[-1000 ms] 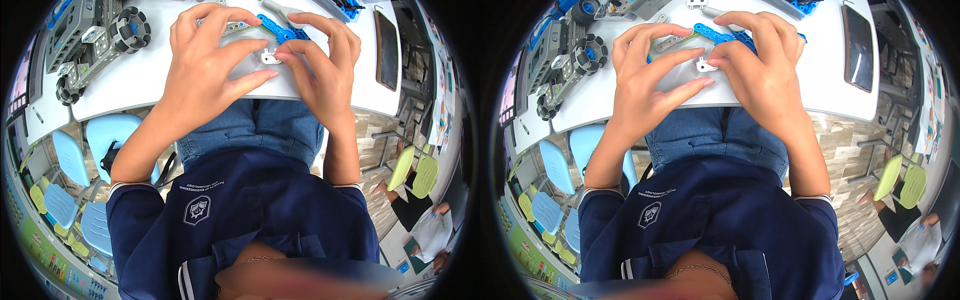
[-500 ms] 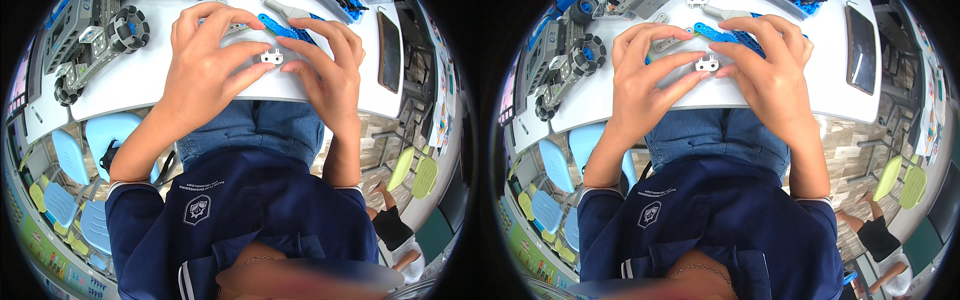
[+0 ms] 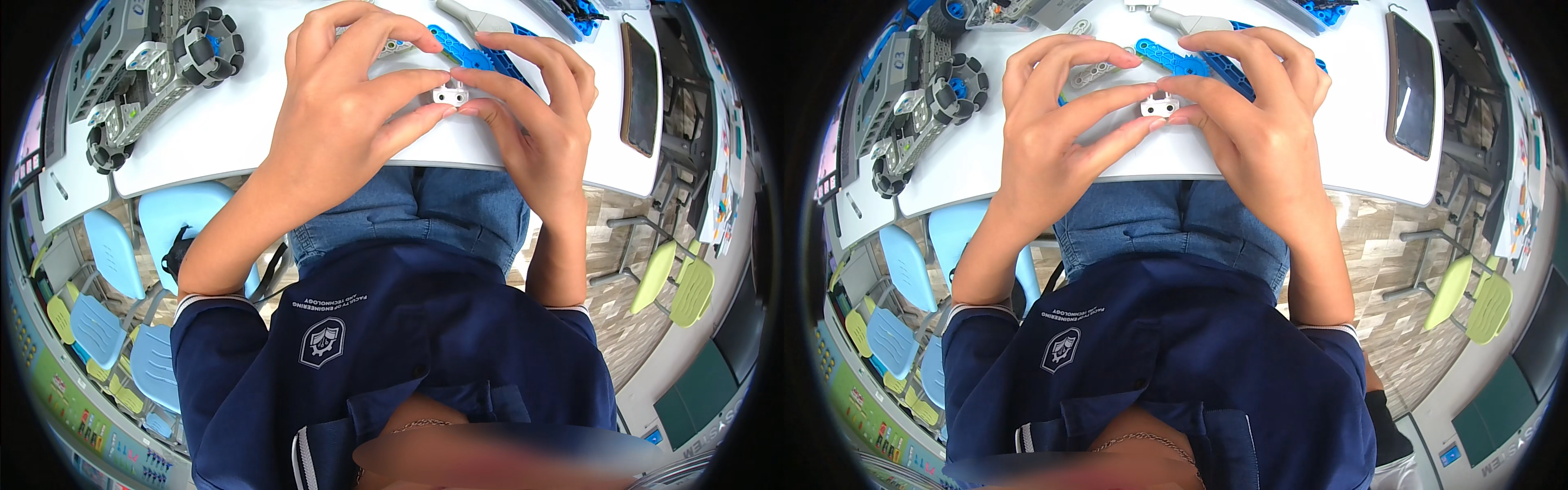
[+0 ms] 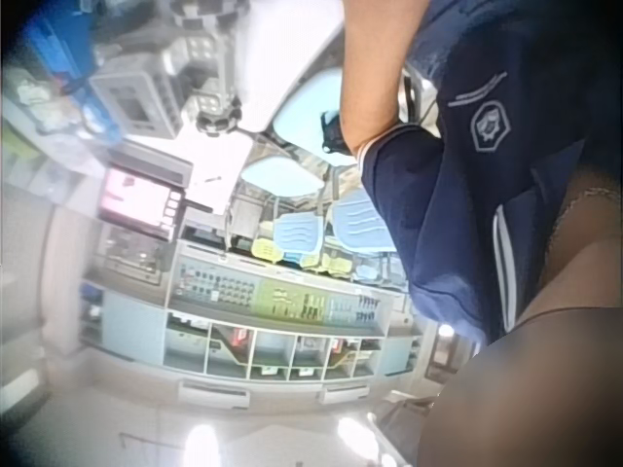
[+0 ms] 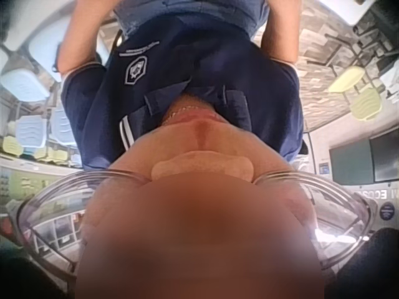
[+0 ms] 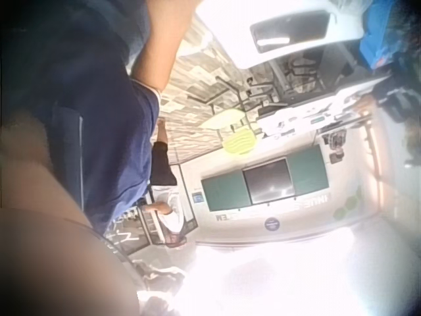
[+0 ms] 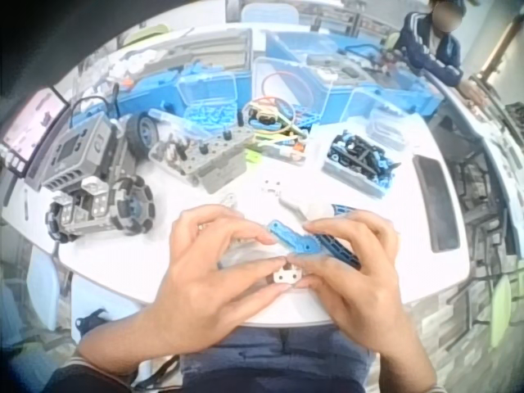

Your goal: The person assembles small plastic components of a robot kit at a table. They connect white and blue pieces, attach a gear, and manipulate wires and connectors. The person occasionally glances at a laptop screen while working.

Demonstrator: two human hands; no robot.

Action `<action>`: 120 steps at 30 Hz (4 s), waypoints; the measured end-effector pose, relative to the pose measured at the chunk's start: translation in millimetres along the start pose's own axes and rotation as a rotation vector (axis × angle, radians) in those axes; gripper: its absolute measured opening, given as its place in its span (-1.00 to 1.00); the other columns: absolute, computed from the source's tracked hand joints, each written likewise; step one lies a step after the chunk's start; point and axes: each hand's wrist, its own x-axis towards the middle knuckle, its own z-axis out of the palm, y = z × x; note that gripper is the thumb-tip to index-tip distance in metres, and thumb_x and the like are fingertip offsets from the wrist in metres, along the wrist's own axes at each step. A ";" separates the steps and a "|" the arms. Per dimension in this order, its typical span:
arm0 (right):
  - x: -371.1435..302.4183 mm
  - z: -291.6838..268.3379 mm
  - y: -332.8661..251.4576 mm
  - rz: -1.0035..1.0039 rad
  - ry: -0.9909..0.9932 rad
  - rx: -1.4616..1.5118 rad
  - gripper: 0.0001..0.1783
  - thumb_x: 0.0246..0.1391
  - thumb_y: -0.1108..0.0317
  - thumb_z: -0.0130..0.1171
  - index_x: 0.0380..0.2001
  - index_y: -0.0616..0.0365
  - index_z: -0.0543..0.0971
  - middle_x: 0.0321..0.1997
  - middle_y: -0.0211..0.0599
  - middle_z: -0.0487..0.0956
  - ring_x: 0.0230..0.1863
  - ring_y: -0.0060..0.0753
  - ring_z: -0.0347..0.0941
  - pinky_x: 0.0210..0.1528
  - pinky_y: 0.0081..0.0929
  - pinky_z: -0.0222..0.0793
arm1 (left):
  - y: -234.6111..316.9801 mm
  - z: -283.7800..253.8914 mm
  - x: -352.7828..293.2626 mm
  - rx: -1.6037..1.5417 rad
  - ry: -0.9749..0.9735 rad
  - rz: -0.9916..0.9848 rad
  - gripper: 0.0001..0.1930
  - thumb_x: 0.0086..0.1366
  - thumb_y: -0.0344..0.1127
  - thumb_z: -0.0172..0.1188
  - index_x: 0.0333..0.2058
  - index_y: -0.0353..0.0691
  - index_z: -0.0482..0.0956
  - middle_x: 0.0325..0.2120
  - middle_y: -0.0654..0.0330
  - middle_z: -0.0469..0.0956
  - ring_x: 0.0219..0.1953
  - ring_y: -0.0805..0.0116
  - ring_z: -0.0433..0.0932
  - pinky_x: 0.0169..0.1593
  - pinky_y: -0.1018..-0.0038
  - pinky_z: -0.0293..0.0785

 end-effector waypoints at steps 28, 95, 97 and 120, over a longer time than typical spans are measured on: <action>6.2 -22.9 8.4 0.001 0.101 -0.070 -0.72 -0.22 0.27 0.48 -0.31 -0.16 0.80 0.02 -0.51 0.66 0.08 -0.33 0.40 0.06 -0.35 0.25 | -5.0 -19.3 8.0 0.029 0.006 -0.043 -0.74 -0.02 -0.30 0.48 -0.27 0.00 0.79 -0.10 0.34 0.62 0.02 0.23 0.41 0.14 0.33 0.23; -10.8 5.9 -8.3 -0.033 0.148 0.104 -0.78 -0.31 0.42 0.44 -0.44 -0.02 0.73 -0.05 -0.41 0.65 0.11 -0.15 0.37 0.16 -0.36 0.19 | -7.4 5.1 -7.4 -0.050 0.015 0.073 -0.81 -0.01 -0.24 0.47 -0.35 -0.02 0.77 -0.28 0.46 0.72 -0.08 0.37 0.60 0.08 0.37 0.21; -12.9 7.0 -8.5 -0.037 0.149 0.090 -0.78 -0.30 0.43 0.44 -0.44 -0.02 0.73 -0.07 -0.44 0.65 0.08 -0.17 0.38 0.13 -0.37 0.20 | -8.0 6.4 -9.7 -0.040 0.013 0.085 -0.82 0.00 -0.25 0.46 -0.35 -0.02 0.77 -0.28 0.45 0.72 -0.11 0.39 0.61 0.07 0.38 0.22; -14.3 10.4 -21.1 0.023 0.048 0.067 -0.76 -0.20 0.50 0.39 -0.34 0.11 0.68 -0.24 -0.41 0.56 -0.22 -0.25 0.40 -0.17 -0.36 0.33 | -7.5 2.2 -18.1 -0.156 0.115 -0.010 -0.88 -0.01 -0.39 0.41 -0.42 -0.10 0.70 -0.43 0.35 0.67 -0.31 0.35 0.60 -0.13 0.46 0.37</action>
